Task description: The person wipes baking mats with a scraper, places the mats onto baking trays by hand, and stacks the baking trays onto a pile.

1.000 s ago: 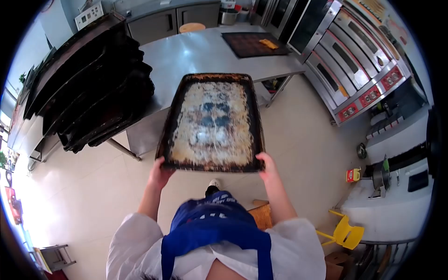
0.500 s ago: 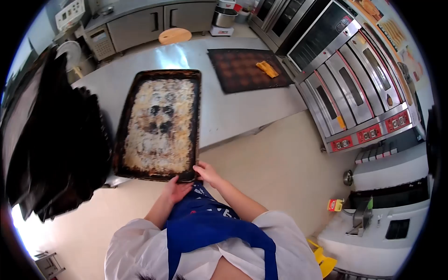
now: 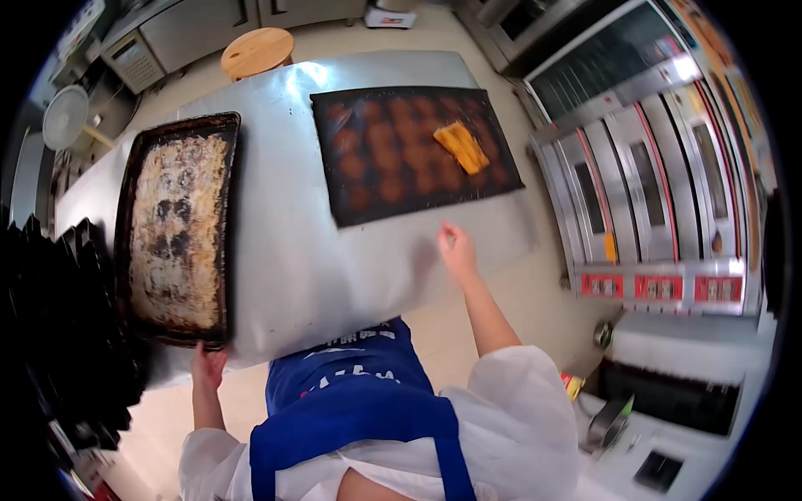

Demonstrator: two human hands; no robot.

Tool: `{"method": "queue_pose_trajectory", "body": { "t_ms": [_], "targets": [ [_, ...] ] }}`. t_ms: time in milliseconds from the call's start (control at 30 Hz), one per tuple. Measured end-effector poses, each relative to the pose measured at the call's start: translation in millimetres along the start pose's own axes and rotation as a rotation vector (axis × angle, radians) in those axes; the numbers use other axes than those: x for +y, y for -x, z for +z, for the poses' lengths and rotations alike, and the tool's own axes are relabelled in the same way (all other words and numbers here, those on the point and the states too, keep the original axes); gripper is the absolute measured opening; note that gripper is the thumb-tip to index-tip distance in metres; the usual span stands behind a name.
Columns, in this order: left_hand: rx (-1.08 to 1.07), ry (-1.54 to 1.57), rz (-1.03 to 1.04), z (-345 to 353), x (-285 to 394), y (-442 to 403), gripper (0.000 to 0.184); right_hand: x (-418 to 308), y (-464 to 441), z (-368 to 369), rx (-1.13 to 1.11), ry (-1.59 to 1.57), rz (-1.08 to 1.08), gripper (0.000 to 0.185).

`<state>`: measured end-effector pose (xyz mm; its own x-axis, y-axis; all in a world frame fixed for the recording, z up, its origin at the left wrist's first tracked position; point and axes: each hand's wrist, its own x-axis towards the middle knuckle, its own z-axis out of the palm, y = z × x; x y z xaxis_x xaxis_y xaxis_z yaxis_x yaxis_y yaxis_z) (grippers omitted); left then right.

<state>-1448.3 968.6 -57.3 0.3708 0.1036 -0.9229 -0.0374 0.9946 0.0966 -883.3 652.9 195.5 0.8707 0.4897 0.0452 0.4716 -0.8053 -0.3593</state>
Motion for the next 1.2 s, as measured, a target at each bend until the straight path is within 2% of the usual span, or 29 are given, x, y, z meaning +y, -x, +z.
{"method": "queue_pose_trajectory", "body": {
  "t_ms": [67, 100, 167, 233, 267, 300, 333, 367, 433, 467, 500, 567, 633, 667, 700, 767, 867, 933, 967, 1000, 1067, 1133, 1167, 1200],
  "targets": [
    [0.263, 0.214, 0.173, 35.7, -36.3, 29.0, 0.053, 26.4, -93.8, -6.6, 0.147, 0.116, -0.122, 0.035],
    [0.288, 0.234, 0.190, 58.1, -65.0, 34.2, 0.053, 37.7, -136.9, -11.9, 0.211, 0.213, -0.157, 0.037],
    [0.276, 0.097, 0.114, 102.7, -114.9, 38.4, 0.046, 51.1, -192.8, -4.3, 0.231, 0.321, -0.173, 0.044],
    [0.245, -0.316, 0.079, 251.2, -125.9, 71.2, 0.042, 72.5, -223.5, 2.1, 0.178, 0.350, -0.210, 0.048],
    [0.161, -0.444, 0.126, 291.6, -130.6, 62.0, 0.043, 79.8, -232.6, 5.9, 0.105, 0.389, -0.249, 0.048],
    [0.074, -0.567, 0.179, 323.4, -133.4, 47.0, 0.045, 84.5, -240.5, 10.1, 0.038, 0.425, -0.294, 0.048],
    [0.075, -0.668, 0.322, 351.4, -135.8, 32.6, 0.045, 87.4, -240.7, 7.7, 0.060, 0.417, -0.341, 0.038],
    [0.085, -0.774, 0.446, 378.1, -135.6, 14.6, 0.045, 95.5, -247.3, 9.5, 0.028, 0.410, -0.346, 0.038],
    [0.171, -0.903, 0.596, 420.8, -124.6, -24.4, 0.043, 113.7, -264.8, 10.0, 0.003, 0.306, -0.358, 0.026],
    [0.158, -0.902, 0.535, 439.5, -115.5, -33.2, 0.039, 118.3, -269.9, 11.4, 0.027, 0.291, -0.343, 0.021],
    [0.152, -0.899, 0.471, 453.5, -108.1, -37.6, 0.035, 106.1, -271.0, 4.5, -0.014, 0.305, -0.146, 0.024],
    [0.164, -1.147, 0.502, 459.6, -99.8, -46.2, 0.030, 99.6, -274.1, 2.4, 0.000, 0.286, -0.134, 0.023],
    [0.120, -1.041, 0.435, 457.7, -99.8, -43.2, 0.030, 71.6, -262.2, -0.5, 0.008, 0.243, -0.242, 0.023],
    [0.082, -1.045, 0.423, 451.1, -104.0, -46.1, 0.030, 57.5, -253.7, 4.7, 0.015, 0.212, -0.332, 0.028],
    [0.099, -1.043, 0.424, 443.0, -110.6, -43.8, 0.030, 40.8, -240.8, 12.7, 0.043, 0.147, -0.509, 0.034],
    [-0.006, -0.631, 0.229, 426.4, -124.7, -34.9, 0.030, 1.3, -197.6, 30.8, -0.114, 0.158, -0.583, 0.032],
    [-0.063, -0.445, 0.140, 408.4, -144.7, -12.9, 0.030, -46.4, -113.7, 82.8, -0.338, 0.075, -0.775, 0.034],
    [-0.025, -0.505, 0.172, 393.8, -160.3, -16.6, 0.031, -68.8, -55.7, 110.6, -0.558, 0.022, -0.883, 0.030],
    [0.003, -0.583, 0.192, 384.7, -166.7, -21.2, 0.032, -75.7, -30.0, 119.1, -0.622, -0.022, -0.909, 0.034],
    [0.036, -0.681, 0.247, 376.3, -171.3, -25.3, 0.029, -71.5, -9.5, 133.2, -0.572, -0.046, -0.927, 0.034],
    [0.050, -0.643, 0.252, 377.2, -173.3, -17.5, 0.029, -61.3, 1.4, 150.8, -0.520, -0.071, -0.944, 0.035],
    [0.057, -0.605, 0.257, 377.3, -174.9, -16.8, 0.029, -53.4, -16.8, 159.9, -0.434, 0.077, -1.063, 0.035],
    [0.078, -0.604, 0.246, 375.1, -176.9, -17.8, 0.029, -52.4, -31.2, 164.6, -0.388, 0.147, -1.068, 0.034],
    [0.101, -0.598, 0.240, 375.1, -177.7, -20.6, 0.029, -61.6, -55.5, 159.6, -0.438, 0.263, -0.970, 0.030]
  ]
}}
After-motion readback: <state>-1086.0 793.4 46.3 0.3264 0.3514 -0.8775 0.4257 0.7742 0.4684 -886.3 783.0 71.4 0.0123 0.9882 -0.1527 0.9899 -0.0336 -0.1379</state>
